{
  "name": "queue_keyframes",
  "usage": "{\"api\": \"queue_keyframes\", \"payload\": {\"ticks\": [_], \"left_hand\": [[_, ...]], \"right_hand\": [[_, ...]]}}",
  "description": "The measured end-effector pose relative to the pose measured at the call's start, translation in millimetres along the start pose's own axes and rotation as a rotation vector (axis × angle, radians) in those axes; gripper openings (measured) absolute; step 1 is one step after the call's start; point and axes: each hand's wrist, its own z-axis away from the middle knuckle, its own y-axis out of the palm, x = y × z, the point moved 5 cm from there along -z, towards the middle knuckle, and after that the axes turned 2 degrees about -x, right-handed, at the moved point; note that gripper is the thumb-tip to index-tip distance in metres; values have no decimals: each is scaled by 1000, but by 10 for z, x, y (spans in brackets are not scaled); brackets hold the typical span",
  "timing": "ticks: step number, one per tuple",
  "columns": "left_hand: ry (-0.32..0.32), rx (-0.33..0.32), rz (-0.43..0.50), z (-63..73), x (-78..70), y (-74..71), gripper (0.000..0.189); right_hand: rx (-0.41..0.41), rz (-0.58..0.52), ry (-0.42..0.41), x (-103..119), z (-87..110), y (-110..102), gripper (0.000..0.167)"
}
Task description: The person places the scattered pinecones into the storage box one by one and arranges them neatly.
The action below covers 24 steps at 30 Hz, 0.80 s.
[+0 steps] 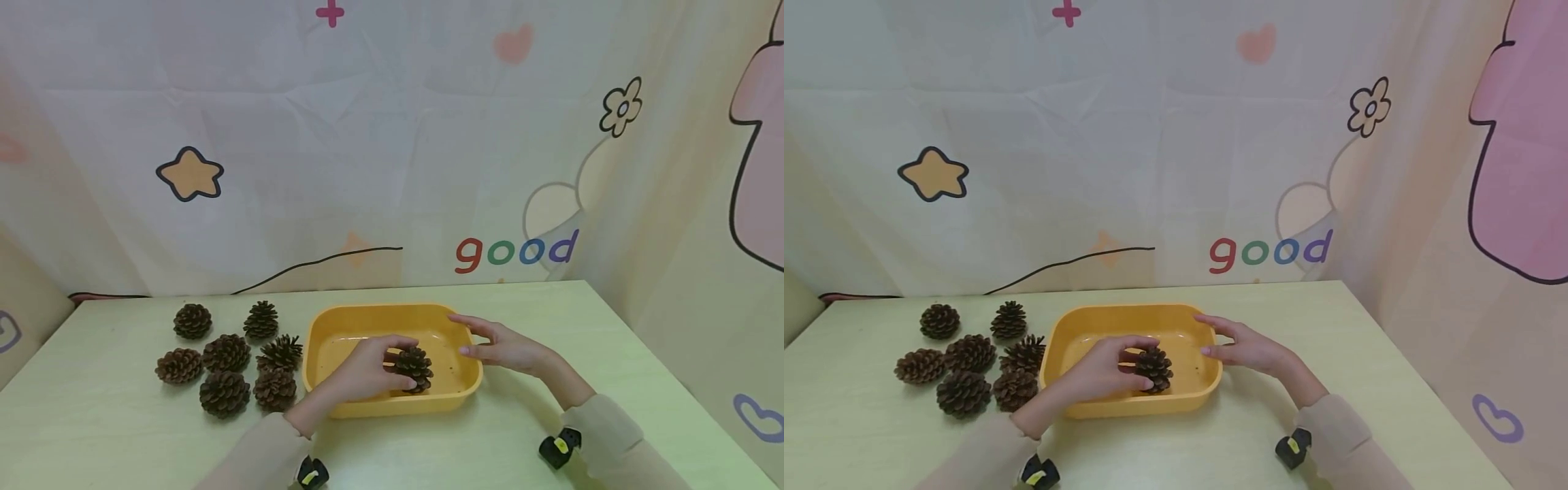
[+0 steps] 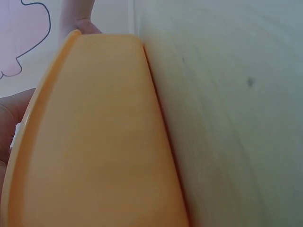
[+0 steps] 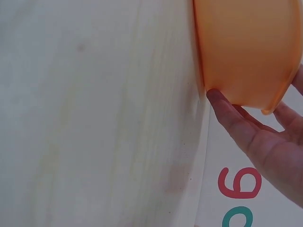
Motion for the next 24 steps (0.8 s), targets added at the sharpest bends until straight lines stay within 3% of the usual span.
{"api": "queue_keyframes", "payload": {"ticks": [24], "left_hand": [[1, 58, -228, -277, -131, 382, 51]], "right_hand": [[21, 50, -98, 62, -17, -1, 67]]}}
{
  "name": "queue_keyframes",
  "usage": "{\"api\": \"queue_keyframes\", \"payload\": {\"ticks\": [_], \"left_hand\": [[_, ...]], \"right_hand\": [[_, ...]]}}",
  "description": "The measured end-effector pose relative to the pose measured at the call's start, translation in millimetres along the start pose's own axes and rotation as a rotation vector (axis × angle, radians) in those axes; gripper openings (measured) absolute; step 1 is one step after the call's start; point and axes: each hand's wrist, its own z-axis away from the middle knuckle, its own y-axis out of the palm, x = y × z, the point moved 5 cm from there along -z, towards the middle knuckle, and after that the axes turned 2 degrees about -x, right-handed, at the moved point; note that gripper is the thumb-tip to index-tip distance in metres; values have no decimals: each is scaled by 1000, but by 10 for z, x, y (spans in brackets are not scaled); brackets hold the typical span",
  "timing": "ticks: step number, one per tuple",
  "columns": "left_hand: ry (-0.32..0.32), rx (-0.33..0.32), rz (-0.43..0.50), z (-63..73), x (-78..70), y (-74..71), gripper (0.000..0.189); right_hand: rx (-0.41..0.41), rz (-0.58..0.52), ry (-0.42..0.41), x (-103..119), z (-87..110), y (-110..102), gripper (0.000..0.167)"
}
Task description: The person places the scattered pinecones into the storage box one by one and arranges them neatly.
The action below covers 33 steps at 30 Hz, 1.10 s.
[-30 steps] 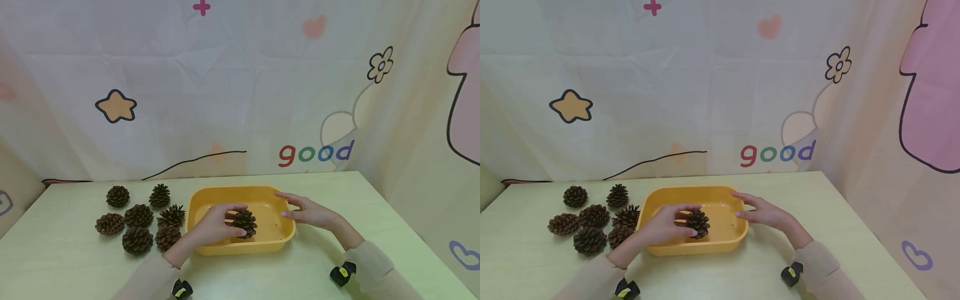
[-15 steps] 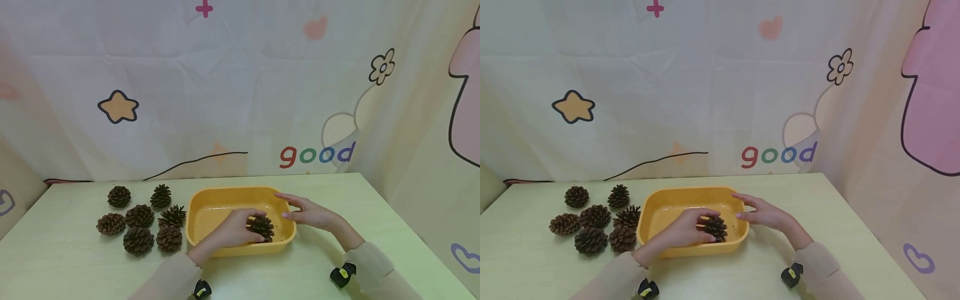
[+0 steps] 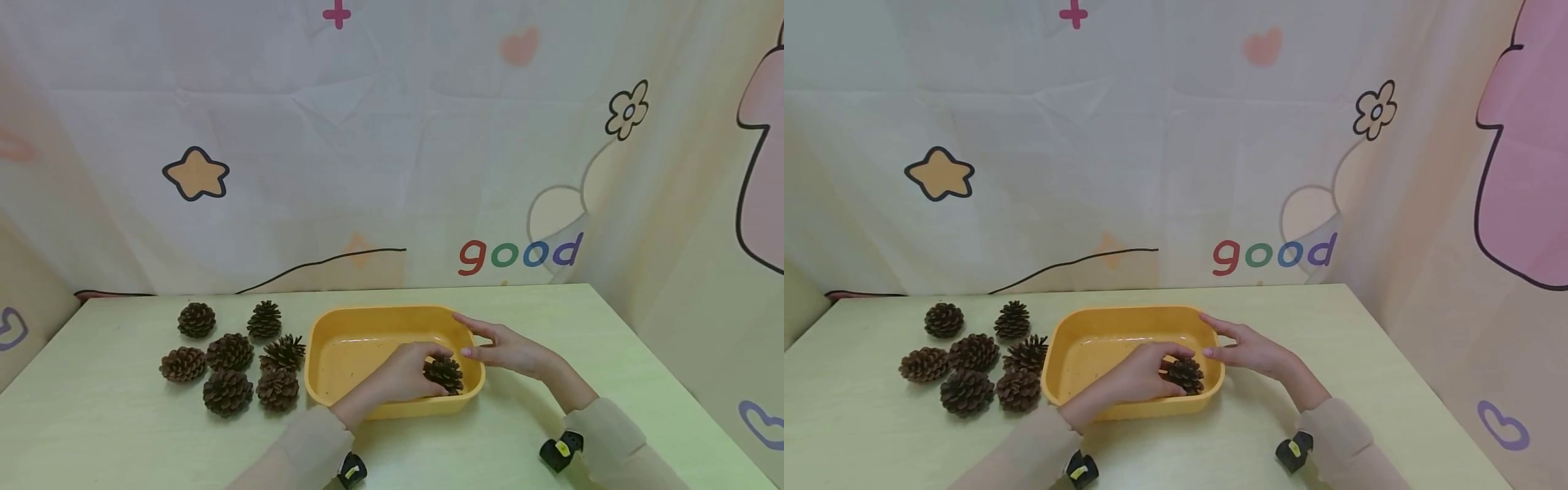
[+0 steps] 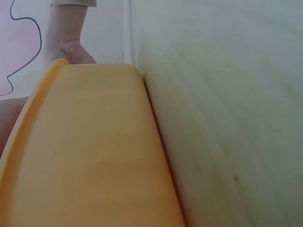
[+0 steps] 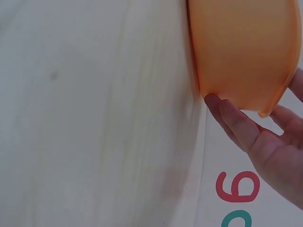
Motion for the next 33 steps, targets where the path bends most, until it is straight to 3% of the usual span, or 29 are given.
{"api": "queue_keyframes", "payload": {"ticks": [12, 16, 33], "left_hand": [[-88, 34, -24, -91, -37, 98, 46], [-85, 30, -41, -111, -49, 110, 45], [-154, 63, 60, -90, -48, 136, 47]], "right_hand": [[-2, 6, -5, 4, 6, -9, 69], [3, -8, -8, 6, 4, -5, 68], [6, -29, 15, -10, 10, -2, 68]]}}
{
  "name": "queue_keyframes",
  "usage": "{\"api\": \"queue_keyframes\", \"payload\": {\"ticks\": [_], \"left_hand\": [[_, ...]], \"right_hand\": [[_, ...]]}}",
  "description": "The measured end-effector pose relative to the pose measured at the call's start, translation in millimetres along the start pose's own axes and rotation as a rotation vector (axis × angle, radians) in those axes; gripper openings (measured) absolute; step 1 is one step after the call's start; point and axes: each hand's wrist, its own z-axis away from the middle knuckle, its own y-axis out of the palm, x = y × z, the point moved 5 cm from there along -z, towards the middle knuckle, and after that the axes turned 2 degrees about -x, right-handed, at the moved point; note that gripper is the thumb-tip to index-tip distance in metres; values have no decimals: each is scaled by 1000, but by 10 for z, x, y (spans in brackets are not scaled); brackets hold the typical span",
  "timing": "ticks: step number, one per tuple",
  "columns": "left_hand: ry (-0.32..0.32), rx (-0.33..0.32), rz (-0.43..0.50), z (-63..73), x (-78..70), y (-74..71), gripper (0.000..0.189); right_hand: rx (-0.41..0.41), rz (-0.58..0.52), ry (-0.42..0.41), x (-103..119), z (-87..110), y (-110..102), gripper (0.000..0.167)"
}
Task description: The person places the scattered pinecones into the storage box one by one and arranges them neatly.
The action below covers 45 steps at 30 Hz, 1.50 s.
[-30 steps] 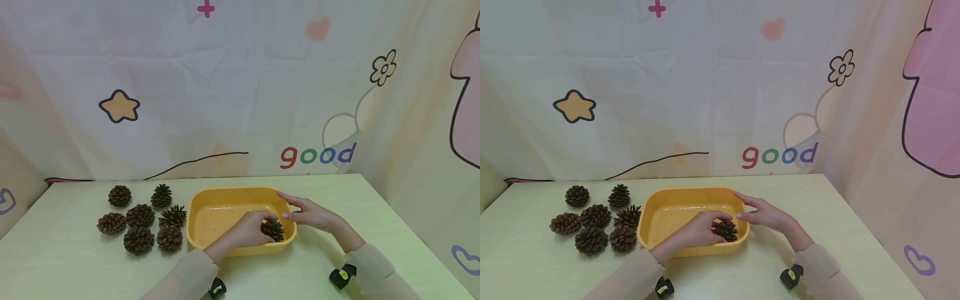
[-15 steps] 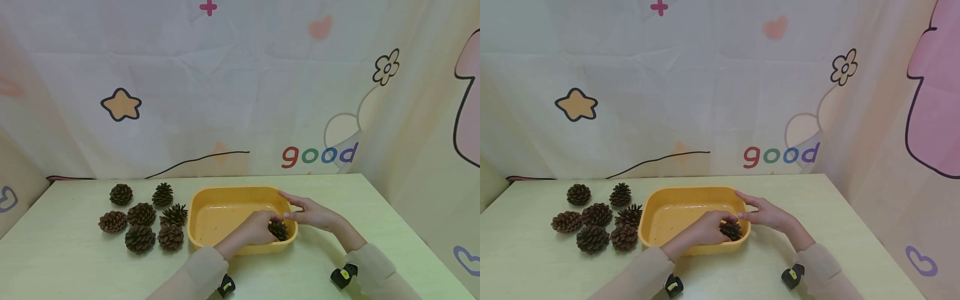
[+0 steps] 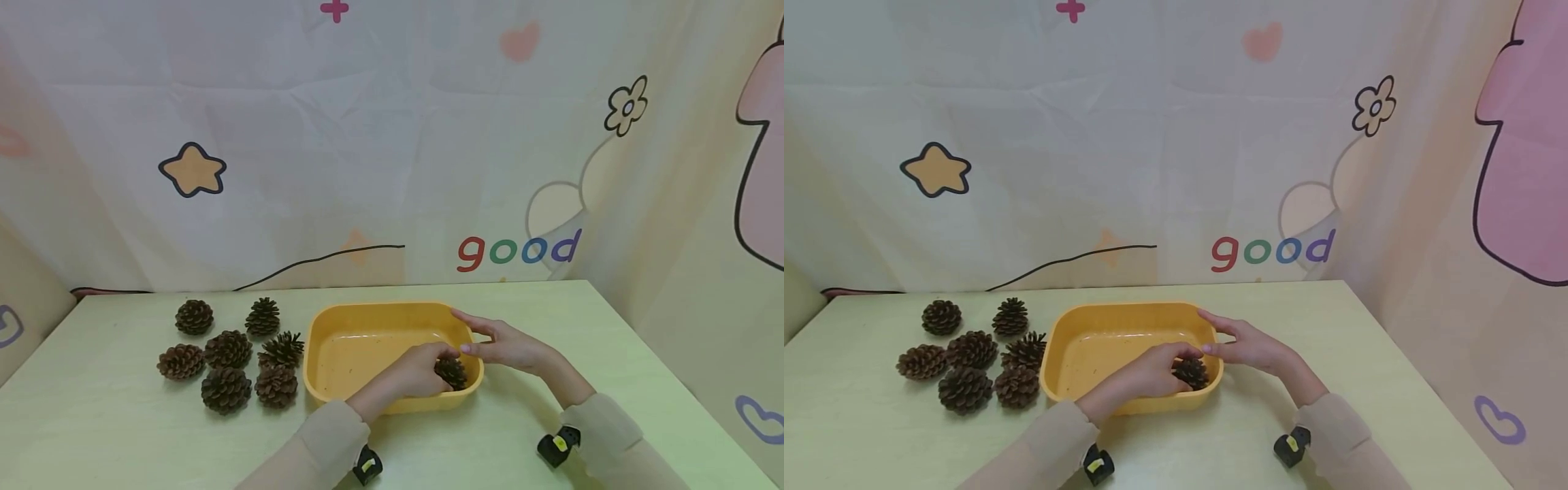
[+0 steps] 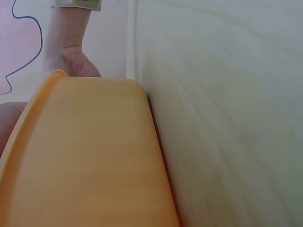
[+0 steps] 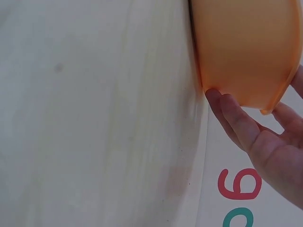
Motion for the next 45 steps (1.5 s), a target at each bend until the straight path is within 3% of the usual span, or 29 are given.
{"api": "queue_keyframes", "payload": {"ticks": [12, 18, 28, 35, 45], "left_hand": [[-43, 14, 60, 50, 75, -85, 52], [-51, -4, 92, 136, 115, -186, 53], [48, -53, 124, 370, 80, -477, 54], [62, -84, 183, 545, 187, -681, 56], [76, -195, 218, 798, 342, -970, 55]], "right_hand": [[-4, -11, 18, 40, -7, 4, 67], [-7, -22, 36, 26, -14, 11, 67], [-16, -36, 48, 1, -3, 4, 67], [-17, -23, 52, -8, 6, 7, 67], [-9, -35, 46, -28, -9, 4, 67]]}}
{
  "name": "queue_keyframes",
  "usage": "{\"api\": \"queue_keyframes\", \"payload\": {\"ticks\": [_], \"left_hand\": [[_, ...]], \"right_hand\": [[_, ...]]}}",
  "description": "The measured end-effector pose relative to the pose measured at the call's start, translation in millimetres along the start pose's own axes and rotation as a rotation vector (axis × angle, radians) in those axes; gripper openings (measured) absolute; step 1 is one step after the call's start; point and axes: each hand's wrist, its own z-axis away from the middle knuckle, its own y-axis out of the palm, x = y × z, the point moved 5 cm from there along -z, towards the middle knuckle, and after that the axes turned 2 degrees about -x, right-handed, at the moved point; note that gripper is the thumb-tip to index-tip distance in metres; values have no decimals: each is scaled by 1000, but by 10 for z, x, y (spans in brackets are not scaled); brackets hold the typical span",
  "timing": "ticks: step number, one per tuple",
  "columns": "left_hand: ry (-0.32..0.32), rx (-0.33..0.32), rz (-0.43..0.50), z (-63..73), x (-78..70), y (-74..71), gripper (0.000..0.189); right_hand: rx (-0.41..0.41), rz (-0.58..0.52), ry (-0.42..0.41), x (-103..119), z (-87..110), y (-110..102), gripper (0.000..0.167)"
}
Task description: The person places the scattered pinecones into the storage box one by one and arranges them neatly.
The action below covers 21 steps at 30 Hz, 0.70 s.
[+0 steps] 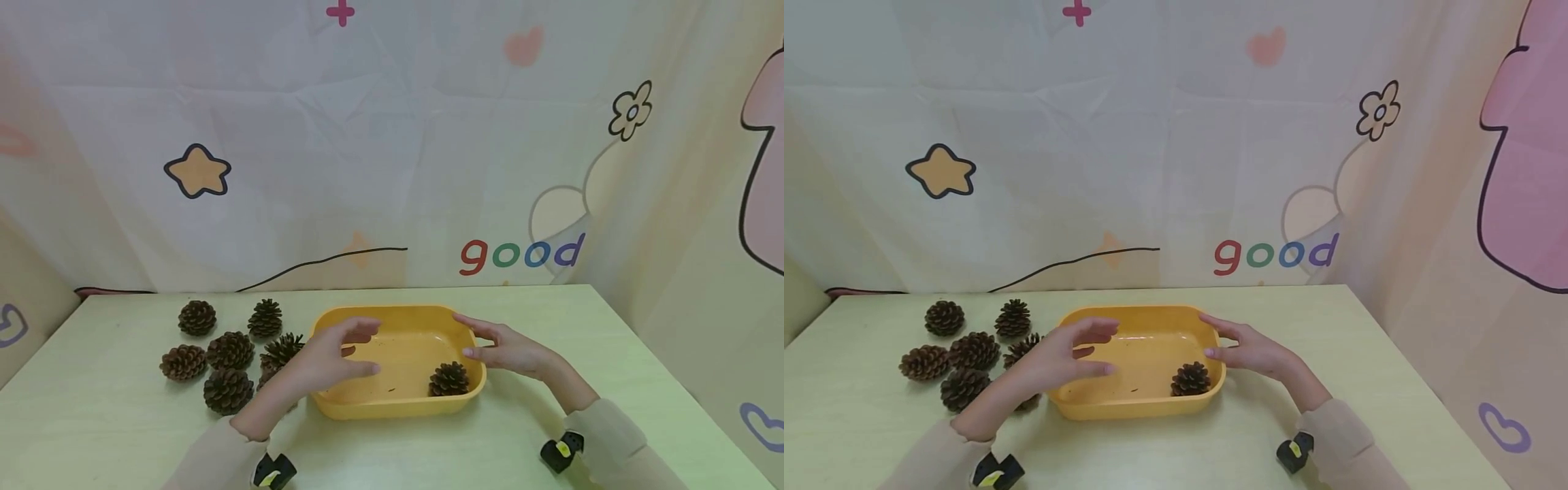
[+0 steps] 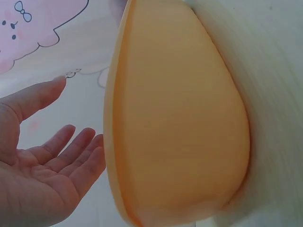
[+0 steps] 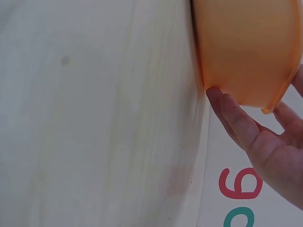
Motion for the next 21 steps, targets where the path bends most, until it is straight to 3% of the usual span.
{"api": "queue_keyframes", "payload": {"ticks": [10, 21], "left_hand": [[50, -108, 1, 222, 81, -346, 53], [-1, -215, -74, 517, 203, -735, 58]], "right_hand": [[-24, -9, 52, -10, 16, -18, 68], [-31, 10, 66, -29, -2, -16, 66]]}}
